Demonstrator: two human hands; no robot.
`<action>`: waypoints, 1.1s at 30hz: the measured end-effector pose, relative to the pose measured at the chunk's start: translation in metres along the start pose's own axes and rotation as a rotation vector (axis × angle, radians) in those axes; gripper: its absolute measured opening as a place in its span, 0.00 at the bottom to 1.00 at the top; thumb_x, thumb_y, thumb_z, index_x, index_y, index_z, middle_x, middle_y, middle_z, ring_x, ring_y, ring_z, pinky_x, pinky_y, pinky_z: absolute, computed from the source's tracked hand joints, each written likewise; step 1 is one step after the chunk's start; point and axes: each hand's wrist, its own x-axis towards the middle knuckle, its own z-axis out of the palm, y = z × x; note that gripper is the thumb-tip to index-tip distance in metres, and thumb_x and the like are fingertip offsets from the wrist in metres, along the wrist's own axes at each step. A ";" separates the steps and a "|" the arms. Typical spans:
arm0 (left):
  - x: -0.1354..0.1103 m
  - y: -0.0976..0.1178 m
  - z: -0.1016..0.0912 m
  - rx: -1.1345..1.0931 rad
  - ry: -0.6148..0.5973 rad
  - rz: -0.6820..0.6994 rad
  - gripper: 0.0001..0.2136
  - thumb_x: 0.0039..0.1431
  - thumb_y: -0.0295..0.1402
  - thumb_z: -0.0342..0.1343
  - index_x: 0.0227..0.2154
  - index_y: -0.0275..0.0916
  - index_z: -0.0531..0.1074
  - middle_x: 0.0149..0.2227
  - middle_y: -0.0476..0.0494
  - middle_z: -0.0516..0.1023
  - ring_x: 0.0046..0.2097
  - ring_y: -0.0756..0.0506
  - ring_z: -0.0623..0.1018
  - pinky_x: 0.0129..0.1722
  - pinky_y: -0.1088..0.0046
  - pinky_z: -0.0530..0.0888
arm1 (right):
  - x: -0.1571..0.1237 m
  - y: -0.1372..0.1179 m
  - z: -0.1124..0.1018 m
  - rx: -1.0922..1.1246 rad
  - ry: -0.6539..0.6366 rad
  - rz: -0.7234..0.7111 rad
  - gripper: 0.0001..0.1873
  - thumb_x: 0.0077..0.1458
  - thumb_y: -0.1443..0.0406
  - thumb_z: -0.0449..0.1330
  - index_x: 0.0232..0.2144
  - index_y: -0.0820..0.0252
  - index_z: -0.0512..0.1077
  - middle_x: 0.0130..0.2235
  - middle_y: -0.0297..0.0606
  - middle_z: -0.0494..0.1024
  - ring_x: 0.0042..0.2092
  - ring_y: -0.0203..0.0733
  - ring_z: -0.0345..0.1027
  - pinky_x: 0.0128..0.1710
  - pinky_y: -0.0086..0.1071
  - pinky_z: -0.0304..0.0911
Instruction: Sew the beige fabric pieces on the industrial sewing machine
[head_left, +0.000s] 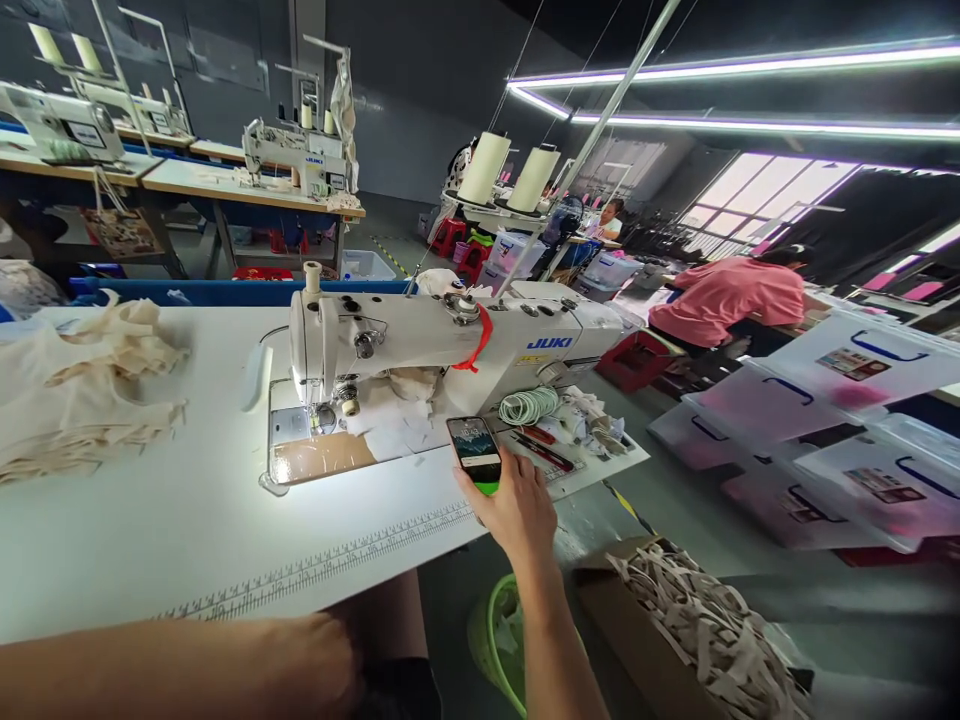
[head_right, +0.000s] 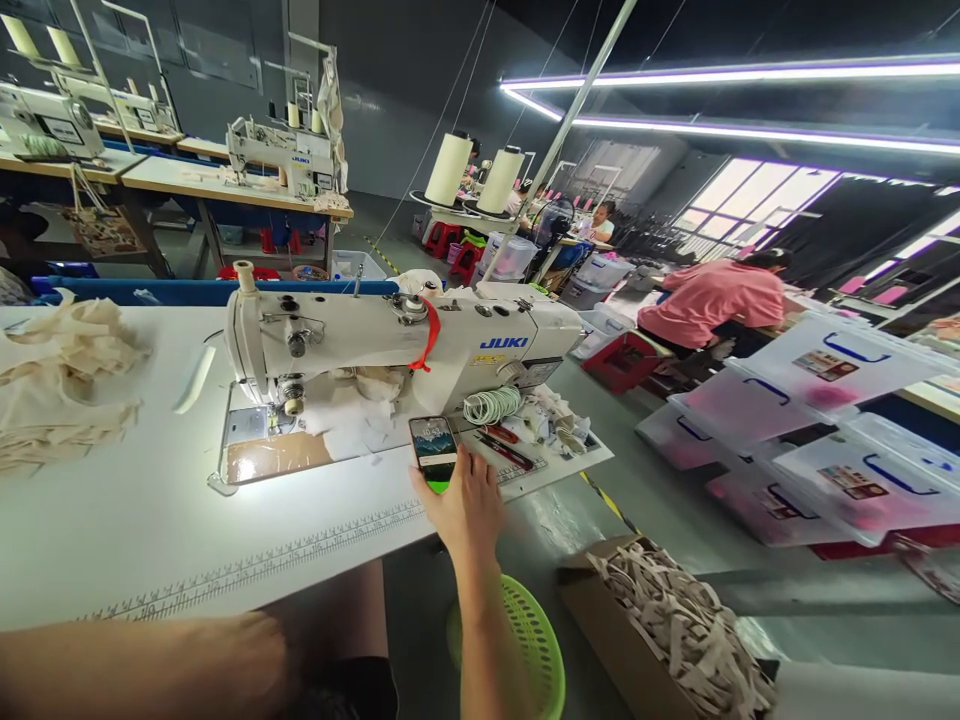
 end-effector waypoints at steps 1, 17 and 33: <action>0.005 -0.006 -0.007 0.125 -0.025 0.009 0.09 0.50 0.32 0.63 0.18 0.48 0.74 0.16 0.42 0.69 0.23 0.32 0.77 0.18 0.54 0.73 | -0.001 0.003 -0.001 0.035 -0.007 -0.005 0.37 0.59 0.47 0.59 0.60 0.69 0.70 0.55 0.57 0.78 0.58 0.61 0.69 0.57 0.48 0.66; 0.016 0.023 -0.069 0.444 -0.249 0.087 0.05 0.51 0.31 0.67 0.22 0.44 0.78 0.19 0.44 0.77 0.19 0.40 0.76 0.16 0.62 0.71 | -0.037 0.005 -0.006 0.465 0.505 -0.352 0.11 0.69 0.66 0.54 0.46 0.58 0.76 0.36 0.41 0.84 0.38 0.45 0.76 0.43 0.40 0.71; -0.008 0.029 -0.143 -0.191 0.152 0.083 0.10 0.67 0.30 0.54 0.46 0.38 0.77 0.42 0.40 0.84 0.44 0.43 0.84 0.44 0.71 0.81 | 0.032 -0.078 0.026 0.611 0.200 -0.555 0.12 0.67 0.61 0.53 0.35 0.55 0.75 0.34 0.39 0.82 0.27 0.39 0.72 0.33 0.34 0.68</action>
